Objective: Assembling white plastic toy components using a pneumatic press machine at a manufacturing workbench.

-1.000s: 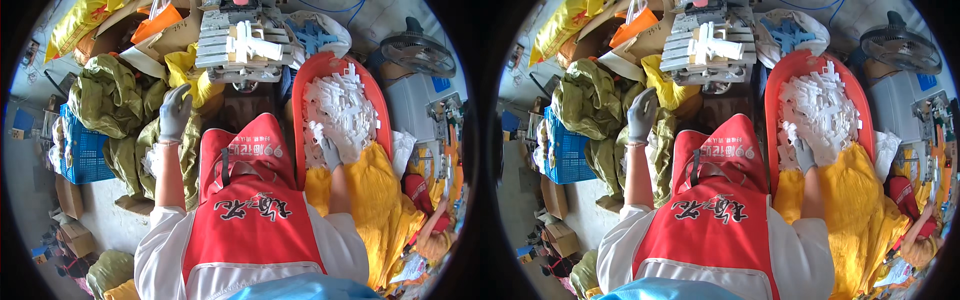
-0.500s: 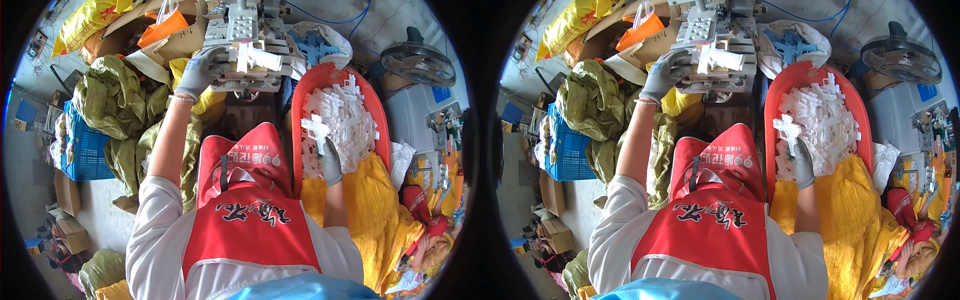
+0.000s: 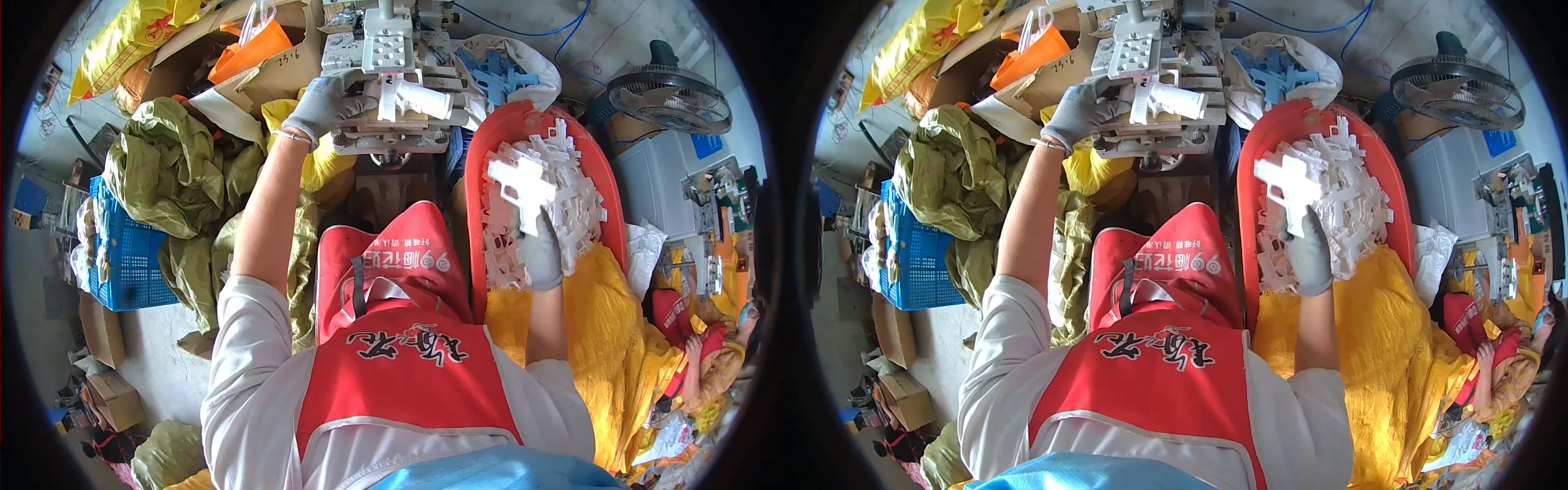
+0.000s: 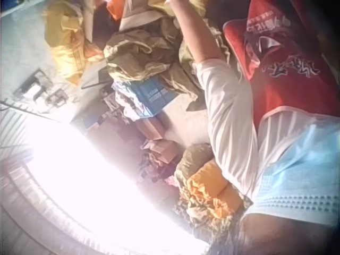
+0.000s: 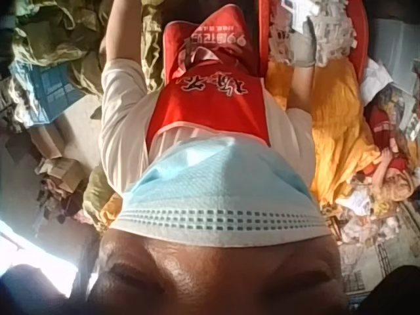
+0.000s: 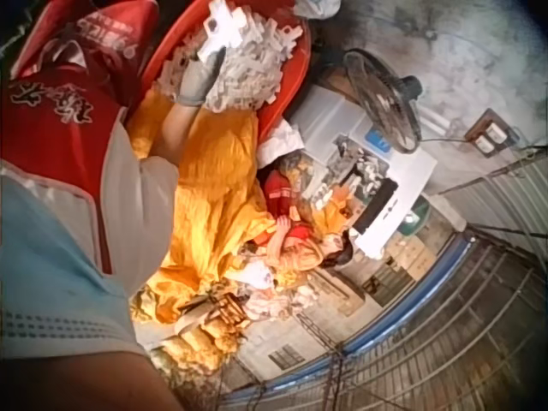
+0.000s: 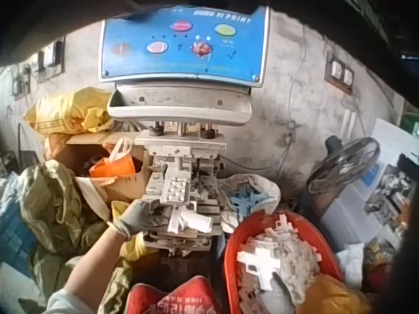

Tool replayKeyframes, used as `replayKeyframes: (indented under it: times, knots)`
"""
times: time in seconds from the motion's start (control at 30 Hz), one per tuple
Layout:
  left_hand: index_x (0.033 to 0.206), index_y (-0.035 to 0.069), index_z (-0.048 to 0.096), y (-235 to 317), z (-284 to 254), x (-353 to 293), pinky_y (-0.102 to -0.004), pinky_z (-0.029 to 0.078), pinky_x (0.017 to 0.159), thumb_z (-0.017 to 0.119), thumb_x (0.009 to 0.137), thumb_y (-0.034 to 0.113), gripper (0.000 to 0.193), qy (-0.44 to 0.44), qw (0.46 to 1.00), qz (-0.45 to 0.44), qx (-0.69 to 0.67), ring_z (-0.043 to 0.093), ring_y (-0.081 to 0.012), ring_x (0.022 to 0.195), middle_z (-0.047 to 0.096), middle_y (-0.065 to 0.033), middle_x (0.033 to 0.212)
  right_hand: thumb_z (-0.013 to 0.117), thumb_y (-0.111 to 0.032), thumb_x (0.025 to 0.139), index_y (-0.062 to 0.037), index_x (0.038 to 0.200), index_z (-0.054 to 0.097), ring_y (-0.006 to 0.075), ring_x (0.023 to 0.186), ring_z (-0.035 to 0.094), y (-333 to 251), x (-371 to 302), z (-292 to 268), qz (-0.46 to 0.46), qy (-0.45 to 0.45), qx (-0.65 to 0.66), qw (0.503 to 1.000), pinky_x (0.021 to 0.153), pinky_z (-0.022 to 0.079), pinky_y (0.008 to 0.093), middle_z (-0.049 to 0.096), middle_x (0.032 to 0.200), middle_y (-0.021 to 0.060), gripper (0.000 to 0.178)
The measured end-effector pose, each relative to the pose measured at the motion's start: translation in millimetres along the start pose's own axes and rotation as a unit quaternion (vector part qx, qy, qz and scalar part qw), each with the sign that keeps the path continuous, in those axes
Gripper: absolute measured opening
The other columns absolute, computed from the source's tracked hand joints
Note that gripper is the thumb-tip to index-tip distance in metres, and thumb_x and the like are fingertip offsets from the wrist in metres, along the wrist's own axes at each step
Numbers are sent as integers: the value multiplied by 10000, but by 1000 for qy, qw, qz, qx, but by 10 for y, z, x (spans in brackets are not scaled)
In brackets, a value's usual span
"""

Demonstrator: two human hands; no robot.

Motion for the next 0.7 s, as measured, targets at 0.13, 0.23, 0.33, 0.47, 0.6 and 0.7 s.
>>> replayKeyframes:
  times: [0.13, 0.23, 0.33, 0.47, 0.6, 0.7]
  knots:
    - [1118, 69, 626, -4, -12, -43, -354, 503, 762, 699, 789, 203, 363, 44, 992, -64, -98, 652, -292, 878, 671, -149, 968, 467, -299, 970, -75, 1268, 490, 168, 923, 581, -353, 340, 505, -62, 13, 103, 993, 785, 454, 287, 600, 1106, 83, 374]
    - [1129, 80, 621, -42, -50, -94, -355, 508, 773, 692, 794, 193, 360, 71, 990, -39, -117, 651, -295, 893, 664, -156, 992, 472, -258, 972, -50, 1333, 429, 170, 1012, 570, -476, 715, 663, -134, -24, -12, 991, 867, 455, 302, 556, 1194, 85, 419]
    - [1124, 82, 619, -136, -125, -342, -353, 509, 792, 692, 776, 140, 360, 164, 986, -2, -11, 648, -297, 926, 658, -153, 1015, 482, -211, 971, -24, 1340, 422, 124, 1020, 544, -575, 1007, 1103, -208, -22, -233, 950, 903, 423, 264, 536, 1208, 48, 418]
    - [1110, 53, 630, -386, -134, -1079, -305, 516, 781, 729, 766, 132, 367, 271, 957, -92, -42, 672, -208, 912, 678, -125, 1003, 560, -77, 883, -107, 1307, 481, 218, 1067, 540, -560, 1361, 1624, -340, -107, -449, 819, 944, 414, 327, 554, 1196, 90, 432]
    - [1120, 73, 642, -452, -159, -1857, -292, 519, 769, 708, 815, 182, 331, 293, 935, -198, 9, 663, -175, 895, 684, -105, 1014, 593, -59, 828, -180, 1271, 523, 313, 1092, 527, -575, 1486, 1882, -418, -136, -602, 667, 944, 428, 382, 543, 1190, 125, 465]
    - [1156, 71, 627, -500, -124, -2348, -262, 493, 793, 692, 840, 171, 338, 249, 911, -329, -9, 635, -125, 876, 682, -70, 1020, 555, -137, 872, -254, 1295, 508, 292, 1182, 464, -643, 1458, 1996, -402, -173, -711, 550, 992, 392, 390, 530, 1211, 101, 441]
Point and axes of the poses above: each hand's wrist, its own x-axis towards the middle knuckle, its own z-axis out of the palm, y = z × x, the point moved 2 cm from there along x, towards the middle knuckle
